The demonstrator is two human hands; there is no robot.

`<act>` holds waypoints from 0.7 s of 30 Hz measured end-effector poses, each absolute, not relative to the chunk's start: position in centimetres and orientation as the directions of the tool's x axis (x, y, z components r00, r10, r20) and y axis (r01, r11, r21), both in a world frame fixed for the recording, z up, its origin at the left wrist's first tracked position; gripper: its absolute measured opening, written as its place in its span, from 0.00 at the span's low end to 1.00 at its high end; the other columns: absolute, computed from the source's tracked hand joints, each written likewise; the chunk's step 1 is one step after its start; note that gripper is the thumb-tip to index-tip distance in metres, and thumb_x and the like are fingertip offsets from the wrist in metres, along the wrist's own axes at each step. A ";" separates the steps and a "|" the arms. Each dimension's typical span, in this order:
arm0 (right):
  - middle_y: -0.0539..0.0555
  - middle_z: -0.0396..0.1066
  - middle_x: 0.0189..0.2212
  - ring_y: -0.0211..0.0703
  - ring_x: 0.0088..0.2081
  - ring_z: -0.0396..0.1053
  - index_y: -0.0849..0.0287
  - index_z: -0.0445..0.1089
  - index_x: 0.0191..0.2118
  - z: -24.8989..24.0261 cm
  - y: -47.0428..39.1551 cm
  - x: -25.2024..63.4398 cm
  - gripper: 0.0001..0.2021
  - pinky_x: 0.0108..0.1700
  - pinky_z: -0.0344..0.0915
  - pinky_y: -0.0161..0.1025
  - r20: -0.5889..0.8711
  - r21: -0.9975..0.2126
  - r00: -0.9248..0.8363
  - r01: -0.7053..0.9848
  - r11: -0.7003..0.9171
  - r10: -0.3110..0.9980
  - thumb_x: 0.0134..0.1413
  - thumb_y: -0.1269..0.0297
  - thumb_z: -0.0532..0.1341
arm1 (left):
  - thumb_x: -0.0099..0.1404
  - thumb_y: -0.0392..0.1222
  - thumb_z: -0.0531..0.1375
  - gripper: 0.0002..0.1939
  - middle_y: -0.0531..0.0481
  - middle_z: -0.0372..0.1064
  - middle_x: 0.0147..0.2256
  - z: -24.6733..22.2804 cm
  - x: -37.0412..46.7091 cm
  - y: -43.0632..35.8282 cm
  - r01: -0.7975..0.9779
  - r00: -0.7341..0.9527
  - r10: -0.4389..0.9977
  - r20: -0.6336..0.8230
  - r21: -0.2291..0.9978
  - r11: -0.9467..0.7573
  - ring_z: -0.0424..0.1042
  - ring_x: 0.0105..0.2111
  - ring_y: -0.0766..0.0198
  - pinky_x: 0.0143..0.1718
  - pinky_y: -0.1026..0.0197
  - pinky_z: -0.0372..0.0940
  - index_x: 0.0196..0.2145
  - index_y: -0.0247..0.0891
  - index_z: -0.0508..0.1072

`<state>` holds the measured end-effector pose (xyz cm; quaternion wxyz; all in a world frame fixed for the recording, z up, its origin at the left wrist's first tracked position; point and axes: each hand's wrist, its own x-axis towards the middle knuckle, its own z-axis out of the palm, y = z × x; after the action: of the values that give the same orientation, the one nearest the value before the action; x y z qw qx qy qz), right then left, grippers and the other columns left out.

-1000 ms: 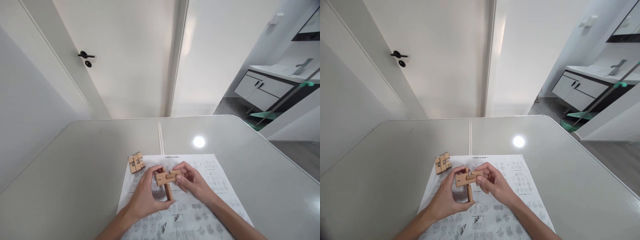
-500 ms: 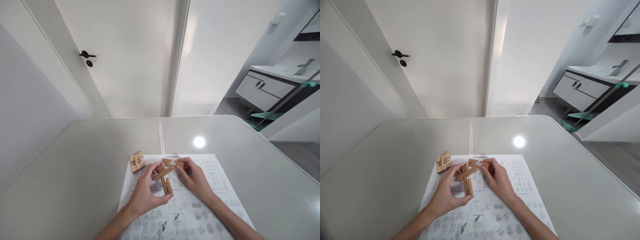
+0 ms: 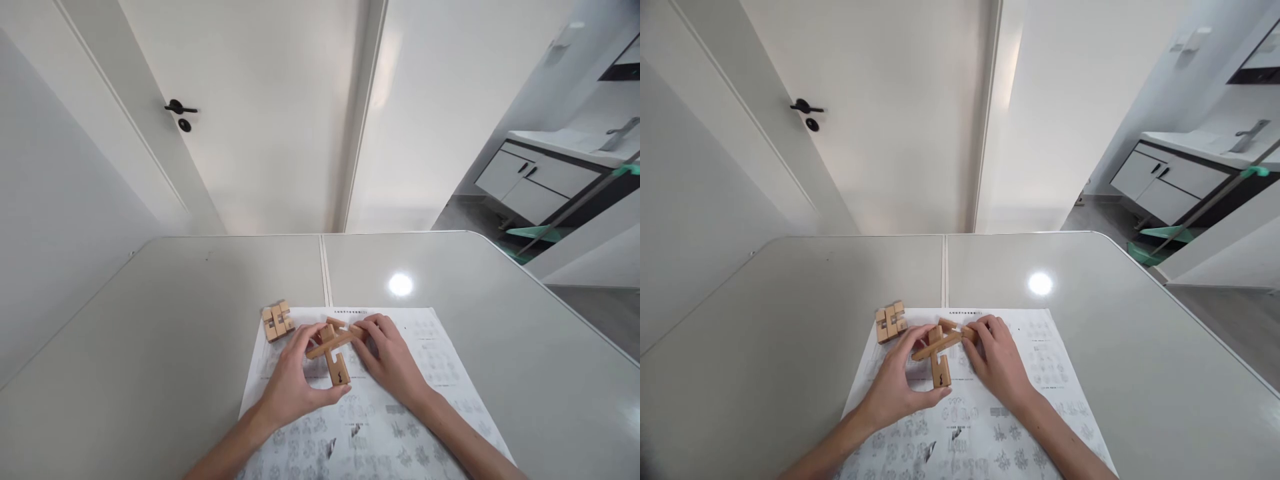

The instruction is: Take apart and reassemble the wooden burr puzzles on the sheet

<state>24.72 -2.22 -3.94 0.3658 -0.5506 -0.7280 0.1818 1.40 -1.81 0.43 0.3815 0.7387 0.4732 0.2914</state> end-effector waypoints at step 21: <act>0.59 0.73 0.51 0.53 0.51 0.72 0.48 0.67 0.60 -2.6 -2.8 24.7 0.15 0.50 0.75 0.52 0.479 -0.736 -0.235 0.417 0.533 0.846 0.72 0.67 0.59 | 0.54 0.44 0.75 0.44 0.43 0.68 0.57 -0.1 1.3 -1.7 0.490 0.426 0.903 0.056 0.825 -0.282 0.71 0.55 0.47 0.56 0.44 0.69 0.63 0.48 0.61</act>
<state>24.66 -2.80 -2.56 0.4527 -0.4213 -0.7493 0.2368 1.32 -1.73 -0.13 0.3813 0.7533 0.4623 0.2711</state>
